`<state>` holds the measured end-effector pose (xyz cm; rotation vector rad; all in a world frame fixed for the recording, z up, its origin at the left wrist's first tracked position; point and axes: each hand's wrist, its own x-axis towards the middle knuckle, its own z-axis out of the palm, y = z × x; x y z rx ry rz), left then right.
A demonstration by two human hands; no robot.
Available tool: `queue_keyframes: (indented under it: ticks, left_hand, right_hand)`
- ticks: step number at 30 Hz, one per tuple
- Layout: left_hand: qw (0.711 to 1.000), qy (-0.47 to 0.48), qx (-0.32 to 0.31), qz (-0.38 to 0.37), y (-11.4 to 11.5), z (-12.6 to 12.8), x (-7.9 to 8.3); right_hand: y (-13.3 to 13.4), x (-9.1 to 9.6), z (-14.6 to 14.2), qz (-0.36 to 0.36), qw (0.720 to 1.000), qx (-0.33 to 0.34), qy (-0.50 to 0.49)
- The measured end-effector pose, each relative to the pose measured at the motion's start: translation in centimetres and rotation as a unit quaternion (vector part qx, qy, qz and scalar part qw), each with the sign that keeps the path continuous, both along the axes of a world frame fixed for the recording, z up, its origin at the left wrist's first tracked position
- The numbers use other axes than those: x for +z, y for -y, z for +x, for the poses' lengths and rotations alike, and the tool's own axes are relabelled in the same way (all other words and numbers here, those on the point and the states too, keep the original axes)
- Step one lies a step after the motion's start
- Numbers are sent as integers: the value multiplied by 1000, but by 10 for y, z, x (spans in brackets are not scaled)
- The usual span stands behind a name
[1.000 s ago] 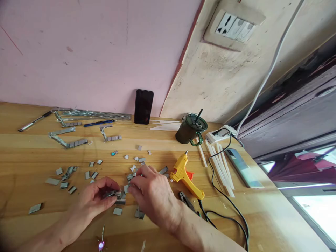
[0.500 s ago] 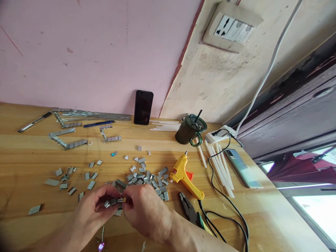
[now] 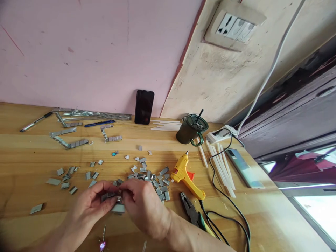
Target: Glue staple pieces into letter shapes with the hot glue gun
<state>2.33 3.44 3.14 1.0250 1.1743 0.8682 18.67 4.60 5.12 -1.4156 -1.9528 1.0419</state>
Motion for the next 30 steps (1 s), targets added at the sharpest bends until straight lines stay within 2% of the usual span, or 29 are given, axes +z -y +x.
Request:
queue_keyframes:
  ticks: [5,8,11,15,19,22,27,30]
  left_hand:
    - [999,24,28,10,-5,-2,-10]
    - [999,27,30,-4,-4,-2,-12]
    - [997,41,56,-18,-3,-1,-10]
    - [993,69,93,-39,-5,-1,-4]
    - [974,155,136,-90,-9,-3,3]
    - [958,204,162,-118,-13,-5,8]
    - [963,173,160,-130,-15,-3,9]
    - [968,158,141,-134,-13,0,7]
  right_hand:
    - [-5,6,3,-118,993,6,-33]
    - [-5,5,1,-141,990,-5,-5]
    - [-4,6,0,-109,994,-8,22]
    - [2,4,-1,-31,997,-4,65]
    - [8,-2,-1,65,989,82,101]
    - [8,-6,2,88,980,121,131]
    - [-2,-4,8,102,966,108,211]
    - [-7,4,6,96,987,58,111]
